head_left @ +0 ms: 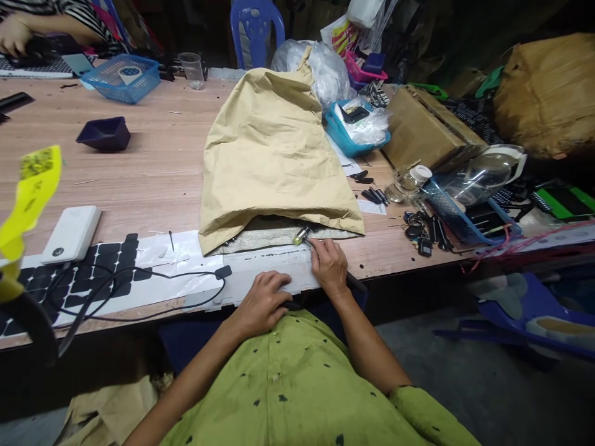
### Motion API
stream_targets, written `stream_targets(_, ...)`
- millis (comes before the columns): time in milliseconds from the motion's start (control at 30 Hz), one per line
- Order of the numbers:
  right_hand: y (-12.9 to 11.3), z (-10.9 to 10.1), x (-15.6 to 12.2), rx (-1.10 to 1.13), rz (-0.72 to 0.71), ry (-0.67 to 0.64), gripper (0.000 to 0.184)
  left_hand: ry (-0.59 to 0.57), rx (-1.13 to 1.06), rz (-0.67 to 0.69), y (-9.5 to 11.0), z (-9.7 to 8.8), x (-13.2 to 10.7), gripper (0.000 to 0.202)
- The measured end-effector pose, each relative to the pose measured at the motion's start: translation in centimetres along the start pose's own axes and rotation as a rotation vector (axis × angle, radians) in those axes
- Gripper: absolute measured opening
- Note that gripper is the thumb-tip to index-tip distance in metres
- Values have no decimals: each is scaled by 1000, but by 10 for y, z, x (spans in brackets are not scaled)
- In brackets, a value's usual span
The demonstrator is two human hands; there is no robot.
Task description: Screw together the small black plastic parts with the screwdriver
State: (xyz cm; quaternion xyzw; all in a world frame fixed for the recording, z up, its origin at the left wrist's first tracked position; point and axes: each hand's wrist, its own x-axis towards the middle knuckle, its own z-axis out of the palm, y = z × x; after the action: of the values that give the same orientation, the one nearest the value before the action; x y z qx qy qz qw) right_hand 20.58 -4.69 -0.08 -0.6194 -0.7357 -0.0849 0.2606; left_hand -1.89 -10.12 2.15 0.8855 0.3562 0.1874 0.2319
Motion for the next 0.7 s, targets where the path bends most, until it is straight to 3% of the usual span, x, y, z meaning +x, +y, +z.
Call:
stream_targets(167, 0, -1, 0, -41, -25, 24, 27, 34, 115, 10, 10, 8, -6, 15)
stream_targets(367, -1, -1, -1, -47, -30, 24, 26, 144, -51, -105, 1, -4, 6, 11)
stream_targets(433, -1, -1, -1, -43, -27, 24, 27, 220, -39, -271, -10, -17, 13, 18)
stream_targets(533, -2, -1, -1, -36, -28, 31, 27, 288, 162, -637, -27, -44, 23, 24)
stream_targets(600, -2, -1, -1, -32, -32, 34, 27, 272, 316, -839, -35, -61, 26, 27)
stream_targets(700, -3, -1, -1, -24, -38, 34, 27, 183, 432, -1019, -39, -78, 26, 31)
